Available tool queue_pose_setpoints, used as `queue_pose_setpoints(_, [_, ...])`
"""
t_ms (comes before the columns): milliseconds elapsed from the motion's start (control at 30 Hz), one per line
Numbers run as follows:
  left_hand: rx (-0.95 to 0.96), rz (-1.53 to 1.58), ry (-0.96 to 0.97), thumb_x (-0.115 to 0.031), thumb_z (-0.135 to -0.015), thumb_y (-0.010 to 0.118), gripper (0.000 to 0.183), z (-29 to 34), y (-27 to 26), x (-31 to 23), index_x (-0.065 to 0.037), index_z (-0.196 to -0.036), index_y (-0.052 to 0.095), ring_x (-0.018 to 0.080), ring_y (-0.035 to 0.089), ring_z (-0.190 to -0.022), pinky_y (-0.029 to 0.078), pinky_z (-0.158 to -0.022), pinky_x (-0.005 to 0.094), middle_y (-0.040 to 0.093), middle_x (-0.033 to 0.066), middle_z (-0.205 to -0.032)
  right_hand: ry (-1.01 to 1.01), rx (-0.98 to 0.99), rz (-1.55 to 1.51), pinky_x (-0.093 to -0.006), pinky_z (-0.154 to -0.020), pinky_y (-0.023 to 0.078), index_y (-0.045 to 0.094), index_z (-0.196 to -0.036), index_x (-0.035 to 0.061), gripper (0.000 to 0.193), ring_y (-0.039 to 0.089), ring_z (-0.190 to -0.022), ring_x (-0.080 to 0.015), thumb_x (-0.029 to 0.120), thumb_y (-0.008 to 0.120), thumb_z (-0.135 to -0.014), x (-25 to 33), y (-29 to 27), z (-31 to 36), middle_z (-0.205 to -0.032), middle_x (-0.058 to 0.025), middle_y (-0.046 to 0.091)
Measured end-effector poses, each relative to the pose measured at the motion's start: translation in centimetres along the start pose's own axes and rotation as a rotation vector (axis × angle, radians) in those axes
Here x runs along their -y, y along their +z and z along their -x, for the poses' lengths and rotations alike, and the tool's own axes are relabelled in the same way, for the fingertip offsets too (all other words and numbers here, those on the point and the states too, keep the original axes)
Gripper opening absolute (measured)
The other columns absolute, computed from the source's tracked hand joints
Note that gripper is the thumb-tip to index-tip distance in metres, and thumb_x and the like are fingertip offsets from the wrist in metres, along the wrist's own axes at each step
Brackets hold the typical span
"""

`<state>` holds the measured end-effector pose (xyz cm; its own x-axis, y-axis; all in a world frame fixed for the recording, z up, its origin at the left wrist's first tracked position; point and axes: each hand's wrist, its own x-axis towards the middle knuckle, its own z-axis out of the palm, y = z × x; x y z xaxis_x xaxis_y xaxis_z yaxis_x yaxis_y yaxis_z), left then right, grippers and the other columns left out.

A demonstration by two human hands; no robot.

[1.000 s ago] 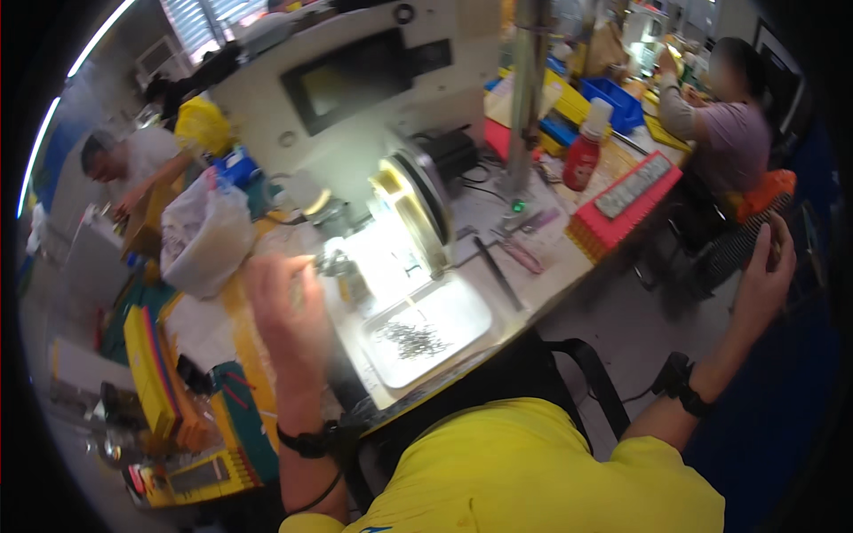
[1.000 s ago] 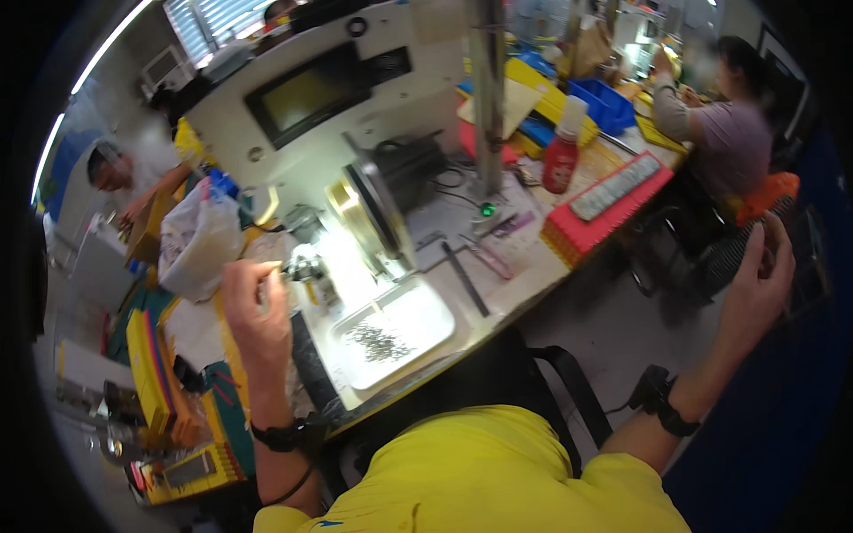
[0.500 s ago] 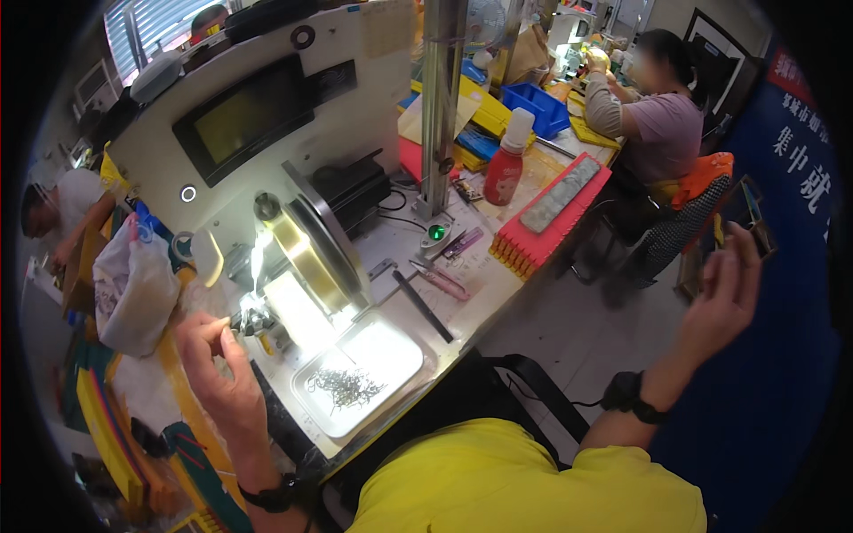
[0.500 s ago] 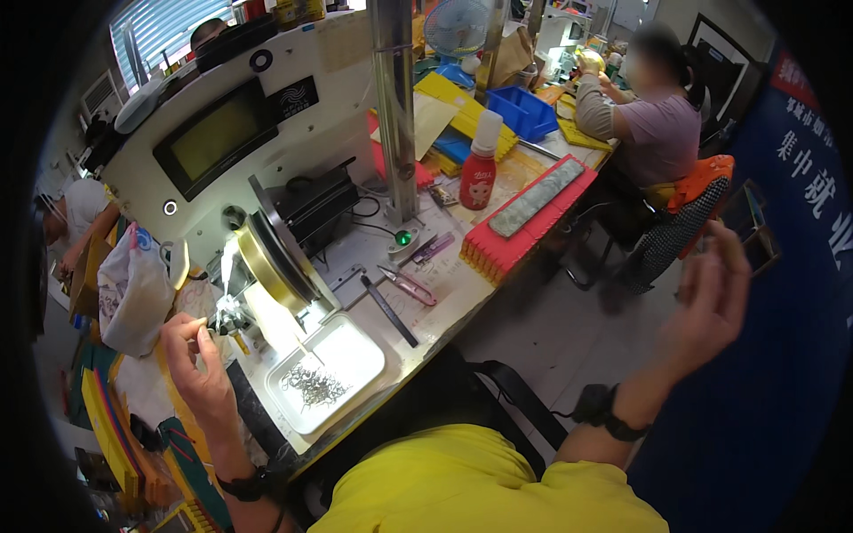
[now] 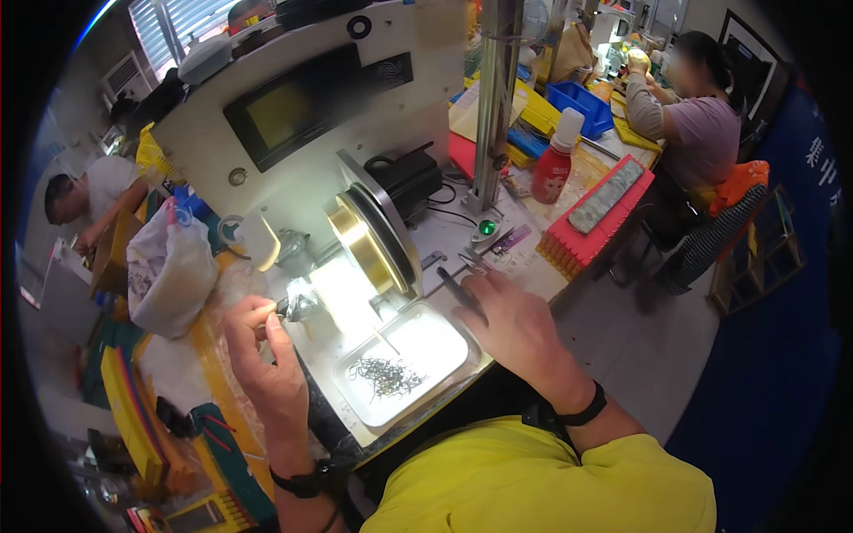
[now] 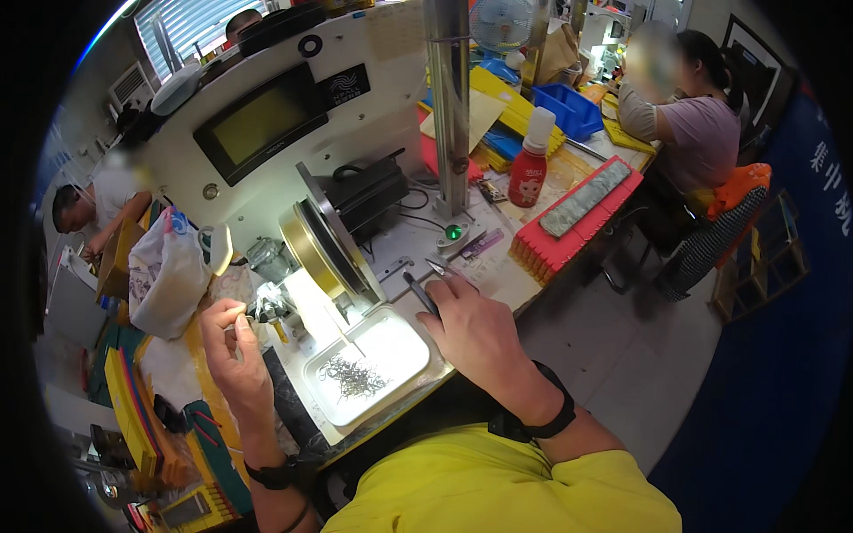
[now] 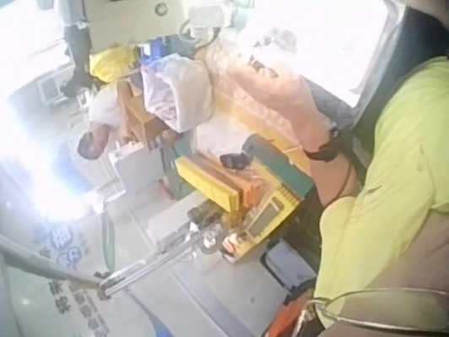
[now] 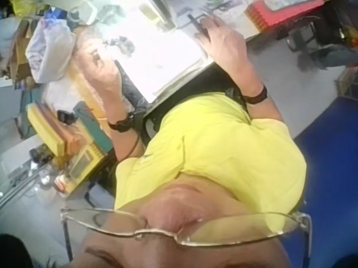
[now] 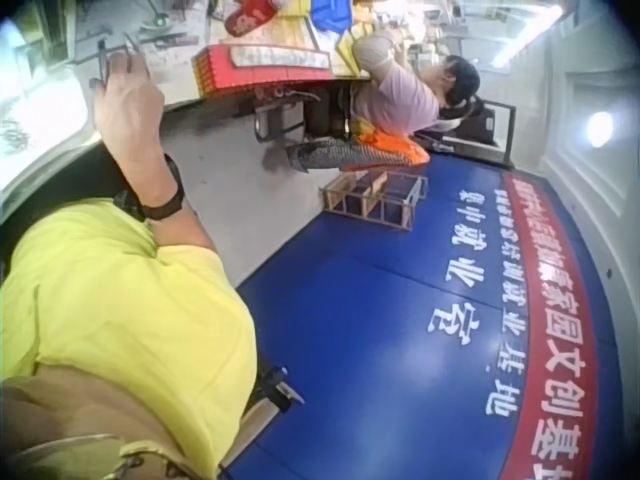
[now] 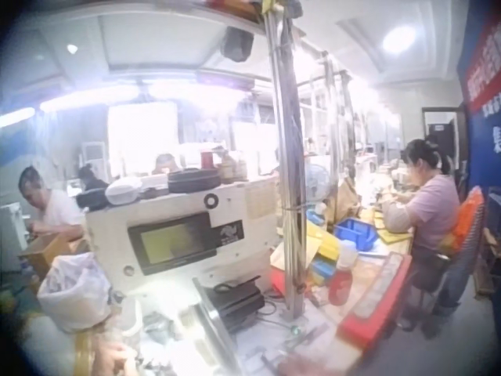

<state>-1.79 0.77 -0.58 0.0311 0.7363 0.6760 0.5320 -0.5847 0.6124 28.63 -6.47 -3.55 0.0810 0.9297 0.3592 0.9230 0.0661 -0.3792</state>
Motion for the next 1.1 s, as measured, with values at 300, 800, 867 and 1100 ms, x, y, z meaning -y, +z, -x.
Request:
queue_pose_setpoints(300, [-0.017,-0.07,0.042,0.007,-0.106,0.058,0.016,0.0,-0.4,0.6,-0.004,-0.117,0.062,0.0187,0.063,-0.11,0.054,-0.088,0.0315,0.065,0.0092,-0.125,0.053,-0.117,-0.056,-0.0512,-0.078,0.06,0.072,-0.117,0.0081,0.022,0.074,-0.09,-0.0425,0.022,0.074,-0.1,-3.0,0.4,-1.8,-0.11,-0.0173,0.073])
queue_pose_setpoints(800, [-0.023,0.038,-0.016,0.002,-0.108,0.059,0.011,0.1,-0.1,0.0,-0.005,-0.116,0.063,0.0169,0.064,-0.107,0.053,-0.089,0.0317,0.066,0.0088,-0.125,0.134,-0.21,-0.639,-0.0337,-0.067,0.048,0.072,-0.11,-0.0023,0.026,0.054,-0.069,-0.0125,0.021,0.06,-0.114,-3.9,1.9,-2.1,-0.072,-0.0095,0.058])
queue_pose_setpoints(867, [-0.039,0.048,-0.017,0.004,-0.104,0.06,0.013,0.0,0.1,0.0,-0.003,-0.114,0.063,0.0217,0.065,-0.105,0.054,-0.088,0.0343,0.066,0.0111,-0.122,0.11,-0.223,-0.631,-0.0342,-0.067,0.048,0.072,-0.11,-0.0025,0.026,0.052,-0.069,-0.0123,0.02,0.061,-0.114,-4.0,2.2,-2.2,-0.072,-0.0093,0.058])
queue_pose_setpoints(1100, [-0.086,0.061,-0.011,0.006,-0.1,0.062,0.015,0.3,0.2,0.1,-0.002,-0.112,0.063,0.0261,0.066,-0.099,0.056,-0.083,0.036,0.067,0.0128,-0.117,0.102,-0.257,-0.636,-0.0332,-0.064,0.044,0.072,-0.11,-0.001,0.024,0.049,-0.067,-0.0116,0.02,0.061,-0.114,-4.5,3.3,-2.0,-0.07,-0.0072,0.055])
